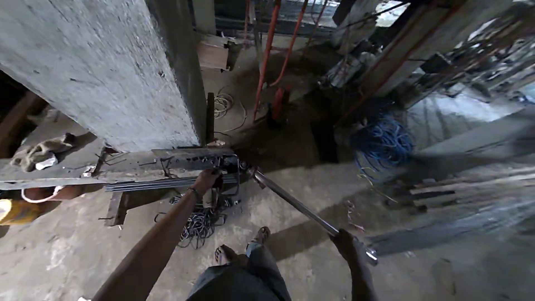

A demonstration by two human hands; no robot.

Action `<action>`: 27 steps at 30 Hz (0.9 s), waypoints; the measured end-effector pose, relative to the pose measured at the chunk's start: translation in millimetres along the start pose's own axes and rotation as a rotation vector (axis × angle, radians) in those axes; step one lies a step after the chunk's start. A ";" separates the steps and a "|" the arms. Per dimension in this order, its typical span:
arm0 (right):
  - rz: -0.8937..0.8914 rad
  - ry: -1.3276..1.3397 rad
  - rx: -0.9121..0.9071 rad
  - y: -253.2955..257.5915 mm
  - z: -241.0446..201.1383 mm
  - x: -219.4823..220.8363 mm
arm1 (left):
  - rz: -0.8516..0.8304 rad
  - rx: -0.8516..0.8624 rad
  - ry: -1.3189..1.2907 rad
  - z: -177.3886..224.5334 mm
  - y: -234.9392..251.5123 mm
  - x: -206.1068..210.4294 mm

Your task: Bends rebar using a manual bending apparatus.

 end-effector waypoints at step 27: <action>0.063 -0.053 -0.066 60.5 -10.2 -47.9 | 0.042 0.034 0.016 -1.0 -3.9 11.2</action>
Point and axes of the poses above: each hand's wrist, its own y-axis towards the middle knuckle, its own x-axis out of the palm, z = x × y, the point moved 4 cm from there along y, towards the middle knuckle, and after that the axes turned 7 degrees about -x, right-handed, at the moved point
